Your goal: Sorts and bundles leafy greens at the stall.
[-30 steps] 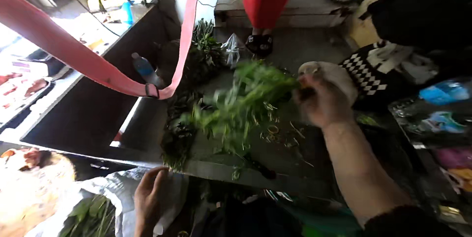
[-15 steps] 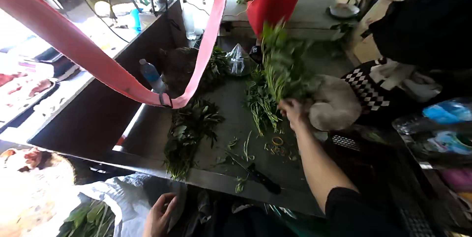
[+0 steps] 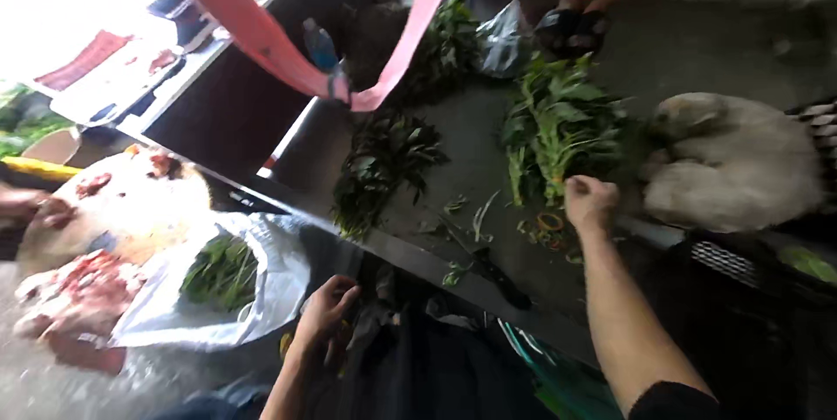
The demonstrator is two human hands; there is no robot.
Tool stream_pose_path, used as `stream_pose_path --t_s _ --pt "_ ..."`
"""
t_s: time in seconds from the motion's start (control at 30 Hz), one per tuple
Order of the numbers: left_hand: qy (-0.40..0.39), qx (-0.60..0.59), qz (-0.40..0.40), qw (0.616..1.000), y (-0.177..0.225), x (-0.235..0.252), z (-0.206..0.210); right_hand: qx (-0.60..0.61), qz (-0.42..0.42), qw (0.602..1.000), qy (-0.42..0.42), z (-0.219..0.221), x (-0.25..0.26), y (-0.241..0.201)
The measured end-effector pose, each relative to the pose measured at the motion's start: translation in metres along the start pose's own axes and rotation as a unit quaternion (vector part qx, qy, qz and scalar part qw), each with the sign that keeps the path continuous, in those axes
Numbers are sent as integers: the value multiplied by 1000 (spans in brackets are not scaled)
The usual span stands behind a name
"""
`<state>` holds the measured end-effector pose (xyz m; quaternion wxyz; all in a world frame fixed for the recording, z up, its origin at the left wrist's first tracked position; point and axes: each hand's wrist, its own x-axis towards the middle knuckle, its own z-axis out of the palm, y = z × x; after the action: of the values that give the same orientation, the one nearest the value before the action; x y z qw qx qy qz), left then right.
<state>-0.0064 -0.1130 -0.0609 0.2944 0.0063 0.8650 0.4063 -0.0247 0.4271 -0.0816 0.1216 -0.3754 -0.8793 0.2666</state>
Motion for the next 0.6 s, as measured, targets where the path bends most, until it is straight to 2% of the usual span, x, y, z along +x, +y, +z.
stream_pose_path --t_s 0.1,0.2,0.3,0.37,0.43,0.5,0.6 --pt "18 -6 3 1000 0 5 3 28 -24 999 0 0 -38 5" --pt "81 -11 4 997 2 23 -3 70 -76 994 -40 5 -93 -2" --pt "139 -24 -15 990 16 49 -22 79 -108 986 -96 18 -147 -19" --pt "147 -19 -24 989 27 67 -40 59 -93 988 -105 29 -173 -32" --pt "137 17 -5 990 39 87 -55 28 -65 993 -91 45 -181 -40" --pt "108 63 33 992 49 106 -59 -27 -10 991 -132 58 -182 -42" --pt "2 161 58 985 56 136 -46 -85 52 976 -192 74 -176 -45"
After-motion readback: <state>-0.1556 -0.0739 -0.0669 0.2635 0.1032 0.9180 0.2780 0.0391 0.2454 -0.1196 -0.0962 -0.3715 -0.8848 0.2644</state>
